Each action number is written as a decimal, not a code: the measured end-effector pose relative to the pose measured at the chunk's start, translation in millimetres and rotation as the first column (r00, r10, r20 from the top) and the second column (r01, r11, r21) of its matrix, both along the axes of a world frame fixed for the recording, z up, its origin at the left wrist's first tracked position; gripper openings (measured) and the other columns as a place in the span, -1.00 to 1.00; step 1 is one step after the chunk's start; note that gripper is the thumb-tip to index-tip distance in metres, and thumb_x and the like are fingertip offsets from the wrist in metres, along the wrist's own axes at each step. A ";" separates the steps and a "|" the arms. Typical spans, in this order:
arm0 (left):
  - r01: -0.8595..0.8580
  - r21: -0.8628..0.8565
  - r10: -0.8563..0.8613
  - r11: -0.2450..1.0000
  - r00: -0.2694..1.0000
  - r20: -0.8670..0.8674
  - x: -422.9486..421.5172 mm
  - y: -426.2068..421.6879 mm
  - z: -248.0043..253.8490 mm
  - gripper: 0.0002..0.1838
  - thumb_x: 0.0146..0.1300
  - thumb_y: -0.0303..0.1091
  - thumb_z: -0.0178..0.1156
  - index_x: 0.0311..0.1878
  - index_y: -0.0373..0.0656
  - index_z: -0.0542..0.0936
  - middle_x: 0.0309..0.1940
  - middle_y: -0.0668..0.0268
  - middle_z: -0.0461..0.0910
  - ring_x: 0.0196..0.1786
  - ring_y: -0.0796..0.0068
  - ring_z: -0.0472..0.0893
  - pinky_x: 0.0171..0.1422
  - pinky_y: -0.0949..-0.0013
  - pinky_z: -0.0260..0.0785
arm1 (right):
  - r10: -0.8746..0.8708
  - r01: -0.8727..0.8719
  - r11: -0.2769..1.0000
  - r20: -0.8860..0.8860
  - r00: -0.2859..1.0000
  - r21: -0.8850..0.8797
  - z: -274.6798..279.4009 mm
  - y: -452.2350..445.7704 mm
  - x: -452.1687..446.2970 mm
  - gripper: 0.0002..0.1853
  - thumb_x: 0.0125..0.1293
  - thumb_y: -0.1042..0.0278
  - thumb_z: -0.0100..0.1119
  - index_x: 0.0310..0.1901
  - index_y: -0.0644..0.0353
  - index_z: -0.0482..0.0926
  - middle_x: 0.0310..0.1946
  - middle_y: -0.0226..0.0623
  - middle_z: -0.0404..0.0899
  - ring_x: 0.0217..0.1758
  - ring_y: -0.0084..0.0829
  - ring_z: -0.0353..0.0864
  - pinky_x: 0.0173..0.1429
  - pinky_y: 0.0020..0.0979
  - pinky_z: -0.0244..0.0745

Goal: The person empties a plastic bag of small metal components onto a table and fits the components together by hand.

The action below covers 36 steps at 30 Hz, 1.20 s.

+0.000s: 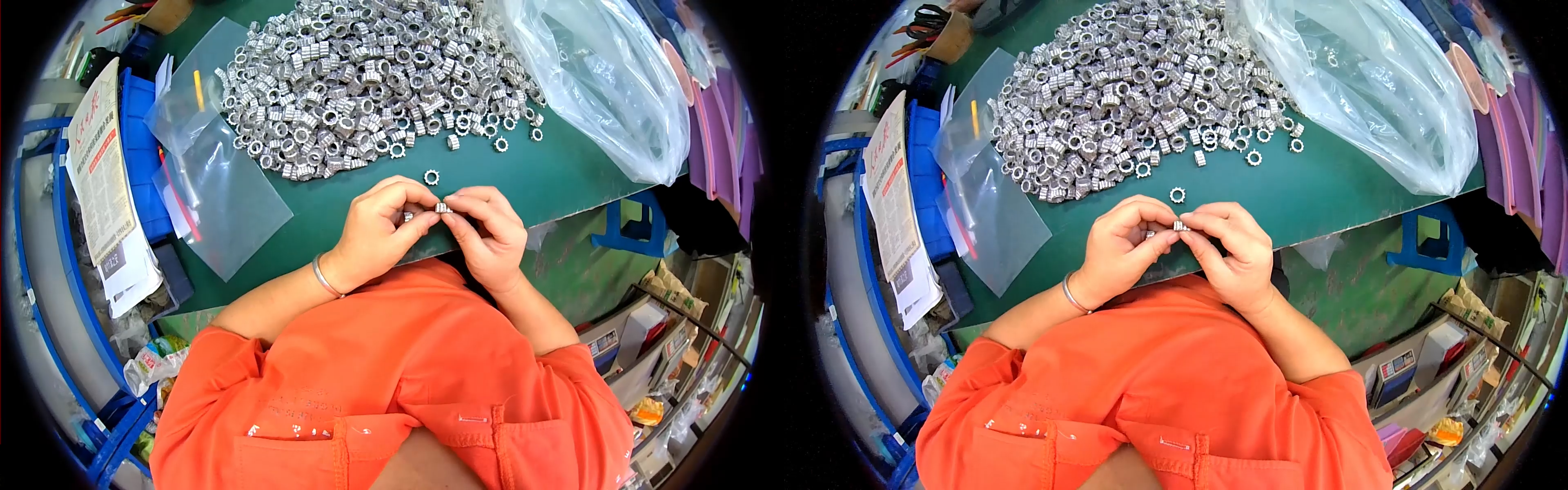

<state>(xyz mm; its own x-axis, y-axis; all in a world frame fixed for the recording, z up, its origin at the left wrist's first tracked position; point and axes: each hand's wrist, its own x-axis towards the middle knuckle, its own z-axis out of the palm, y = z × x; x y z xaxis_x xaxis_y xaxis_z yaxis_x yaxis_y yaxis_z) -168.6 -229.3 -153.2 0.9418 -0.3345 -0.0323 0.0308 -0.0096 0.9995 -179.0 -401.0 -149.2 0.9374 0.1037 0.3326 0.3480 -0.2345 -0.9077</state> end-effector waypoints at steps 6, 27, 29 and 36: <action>-0.038 -0.067 0.042 0.997 0.997 0.059 -0.7 1.6 2.3 -0.84 0.14 -0.68 0.18 -0.19 -0.36 0.51 -0.17 0.22 0.44 -0.25 0.59 0.52 -0.21 0.58 0.44 | -0.040 0.042 0.998 -0.036 0.999 0.039 -0.3 2.5 0.7 -0.80 0.04 0.64 0.31 -0.25 0.31 0.62 -0.31 -0.23 0.55 -0.34 -0.50 0.55 -0.33 -0.58 0.45; -0.038 -0.005 0.038 0.999 0.989 0.140 0.6 0.8 2.7 -0.81 0.07 -0.67 0.24 -0.22 -0.28 0.55 -0.19 0.31 0.45 -0.38 0.74 0.40 -0.35 0.65 0.25 | 0.033 -0.003 0.983 -0.159 0.987 0.183 -6.8 0.5 -2.5 -0.84 0.10 0.64 0.26 -0.24 0.37 0.57 -0.34 -0.24 0.58 -0.36 -0.58 0.55 -0.31 -0.61 0.45; -0.049 -0.017 0.051 0.999 0.988 0.148 0.4 1.1 1.9 -0.81 0.07 -0.67 0.24 -0.23 -0.27 0.55 -0.20 0.31 0.45 -0.39 0.74 0.39 -0.35 0.65 0.25 | 0.035 -0.010 0.985 -0.145 0.989 0.170 -5.7 0.5 -0.8 -0.84 0.11 0.64 0.25 -0.24 0.37 0.57 -0.34 -0.23 0.58 -0.36 -0.58 0.55 -0.31 -0.60 0.45; -0.068 -0.050 0.074 0.996 0.989 0.128 0.4 0.7 4.8 -0.82 0.06 -0.68 0.25 -0.25 -0.27 0.55 -0.21 0.32 0.45 -0.41 0.76 0.38 -0.37 0.65 0.23 | 0.066 -0.046 0.990 -0.153 0.986 0.132 -1.9 -0.3 1.5 -0.81 0.12 0.60 0.26 -0.20 0.37 0.57 -0.33 -0.25 0.56 -0.34 -0.56 0.54 -0.28 -0.58 0.46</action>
